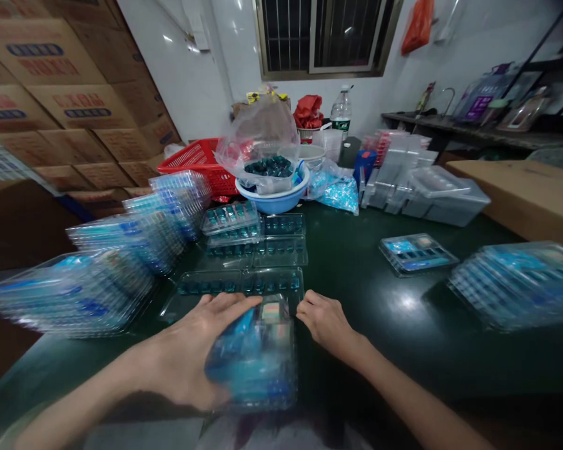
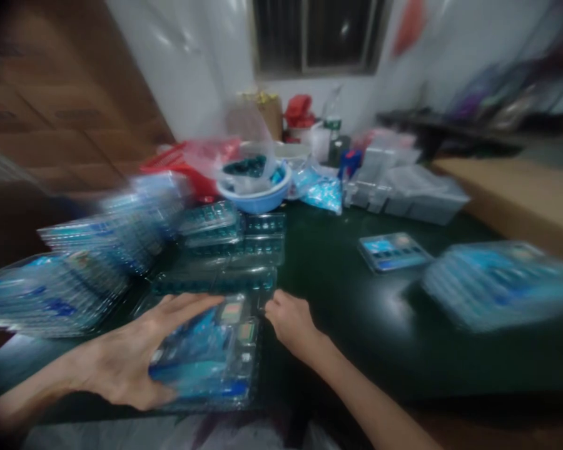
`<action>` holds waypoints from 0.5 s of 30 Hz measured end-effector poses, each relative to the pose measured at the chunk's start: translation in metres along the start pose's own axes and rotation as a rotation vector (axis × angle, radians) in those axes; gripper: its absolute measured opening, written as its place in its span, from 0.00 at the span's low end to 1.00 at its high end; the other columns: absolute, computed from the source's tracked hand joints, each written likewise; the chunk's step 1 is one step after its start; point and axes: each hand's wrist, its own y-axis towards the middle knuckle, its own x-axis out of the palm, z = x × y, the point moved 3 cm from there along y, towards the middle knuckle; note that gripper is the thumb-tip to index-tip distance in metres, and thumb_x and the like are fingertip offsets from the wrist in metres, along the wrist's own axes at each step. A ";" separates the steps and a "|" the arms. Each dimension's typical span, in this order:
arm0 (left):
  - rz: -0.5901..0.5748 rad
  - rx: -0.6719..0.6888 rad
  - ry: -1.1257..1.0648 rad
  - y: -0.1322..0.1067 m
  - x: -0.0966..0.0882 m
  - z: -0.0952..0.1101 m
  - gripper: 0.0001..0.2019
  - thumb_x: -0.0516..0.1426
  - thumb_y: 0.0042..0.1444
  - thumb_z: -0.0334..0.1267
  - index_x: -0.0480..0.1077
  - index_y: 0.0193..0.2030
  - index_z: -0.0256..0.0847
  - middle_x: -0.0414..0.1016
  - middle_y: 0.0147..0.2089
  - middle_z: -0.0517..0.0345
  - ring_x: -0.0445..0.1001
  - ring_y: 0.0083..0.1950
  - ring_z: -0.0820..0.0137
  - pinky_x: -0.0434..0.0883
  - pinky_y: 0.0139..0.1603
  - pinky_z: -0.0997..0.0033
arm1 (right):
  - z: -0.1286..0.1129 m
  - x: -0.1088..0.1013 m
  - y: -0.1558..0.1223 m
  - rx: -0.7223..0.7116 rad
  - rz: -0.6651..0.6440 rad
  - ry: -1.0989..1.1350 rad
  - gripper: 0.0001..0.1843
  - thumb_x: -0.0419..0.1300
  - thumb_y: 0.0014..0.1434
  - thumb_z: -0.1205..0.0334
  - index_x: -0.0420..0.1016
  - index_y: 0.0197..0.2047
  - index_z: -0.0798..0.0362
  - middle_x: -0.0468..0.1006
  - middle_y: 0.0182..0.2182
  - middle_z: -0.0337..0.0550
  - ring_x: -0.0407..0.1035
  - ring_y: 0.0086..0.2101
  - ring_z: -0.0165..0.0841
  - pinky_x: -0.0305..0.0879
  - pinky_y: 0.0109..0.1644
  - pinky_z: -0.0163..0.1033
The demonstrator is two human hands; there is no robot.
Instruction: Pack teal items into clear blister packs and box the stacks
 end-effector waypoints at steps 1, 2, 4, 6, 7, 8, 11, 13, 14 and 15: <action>0.018 -0.005 0.003 0.003 -0.006 -0.001 0.48 0.62 0.31 0.44 0.46 0.62 0.56 0.56 0.60 0.56 0.52 0.60 0.49 0.46 0.59 0.49 | 0.001 -0.001 -0.004 0.009 0.002 -0.045 0.09 0.51 0.57 0.69 0.68 0.27 0.53 0.66 0.27 0.38 0.62 0.25 0.26 0.54 0.24 0.31; 0.037 -0.009 0.017 0.008 -0.014 -0.001 0.48 0.62 0.31 0.44 0.45 0.62 0.56 0.55 0.61 0.56 0.51 0.60 0.49 0.46 0.59 0.50 | 0.003 -0.003 -0.010 0.028 0.008 -0.088 0.09 0.50 0.57 0.69 0.67 0.27 0.53 0.66 0.27 0.39 0.62 0.25 0.26 0.54 0.23 0.31; 0.071 -0.008 0.072 0.025 -0.027 0.001 0.48 0.61 0.33 0.44 0.44 0.63 0.54 0.54 0.61 0.54 0.51 0.60 0.49 0.45 0.59 0.49 | 0.013 -0.009 -0.029 0.086 0.038 -0.160 0.09 0.49 0.57 0.71 0.67 0.31 0.53 0.67 0.33 0.42 0.64 0.28 0.28 0.54 0.22 0.30; 0.101 0.015 0.140 0.053 -0.037 0.006 0.47 0.60 0.35 0.46 0.43 0.63 0.52 0.54 0.61 0.51 0.52 0.59 0.50 0.44 0.58 0.48 | 0.027 -0.018 -0.055 0.138 0.080 -0.202 0.09 0.47 0.57 0.72 0.67 0.34 0.53 0.67 0.41 0.47 0.66 0.32 0.30 0.57 0.23 0.31; 0.114 0.038 0.170 0.070 -0.039 0.010 0.47 0.60 0.35 0.47 0.43 0.63 0.50 0.54 0.60 0.50 0.52 0.59 0.50 0.45 0.57 0.48 | 0.034 -0.023 -0.071 0.160 0.104 -0.215 0.10 0.47 0.57 0.72 0.67 0.36 0.53 0.66 0.45 0.49 0.67 0.35 0.32 0.60 0.24 0.32; 0.121 0.068 0.195 0.088 -0.038 0.015 0.47 0.59 0.36 0.48 0.43 0.63 0.49 0.55 0.60 0.48 0.52 0.59 0.51 0.45 0.57 0.49 | 0.040 -0.028 -0.088 0.179 0.137 -0.224 0.10 0.47 0.57 0.72 0.67 0.37 0.53 0.65 0.47 0.50 0.68 0.37 0.34 0.63 0.26 0.34; 0.109 0.181 0.247 0.147 -0.019 0.032 0.47 0.59 0.35 0.51 0.45 0.63 0.46 0.57 0.57 0.45 0.55 0.57 0.51 0.50 0.55 0.51 | 0.054 -0.044 -0.144 0.254 0.253 -0.235 0.10 0.49 0.56 0.71 0.67 0.39 0.51 0.68 0.46 0.51 0.68 0.41 0.38 0.69 0.34 0.41; 0.070 0.251 0.278 0.183 0.003 0.045 0.48 0.59 0.34 0.53 0.46 0.63 0.45 0.59 0.56 0.43 0.58 0.55 0.50 0.52 0.53 0.52 | 0.057 -0.053 -0.182 0.318 0.317 -0.258 0.11 0.52 0.54 0.69 0.67 0.41 0.48 0.70 0.44 0.50 0.69 0.41 0.40 0.70 0.38 0.43; 0.046 0.279 0.294 0.198 0.015 0.051 0.48 0.59 0.33 0.54 0.46 0.63 0.44 0.59 0.55 0.42 0.59 0.54 0.49 0.53 0.52 0.52 | 0.056 -0.057 -0.200 0.349 0.334 -0.280 0.12 0.53 0.54 0.69 0.67 0.42 0.47 0.71 0.43 0.50 0.70 0.41 0.41 0.70 0.39 0.43; 0.025 0.298 0.311 0.212 0.025 0.055 0.49 0.59 0.33 0.55 0.46 0.63 0.44 0.59 0.55 0.42 0.59 0.53 0.49 0.54 0.51 0.52 | 0.054 -0.061 -0.216 0.378 0.341 -0.304 0.13 0.54 0.53 0.68 0.68 0.42 0.46 0.72 0.42 0.50 0.70 0.40 0.41 0.70 0.39 0.42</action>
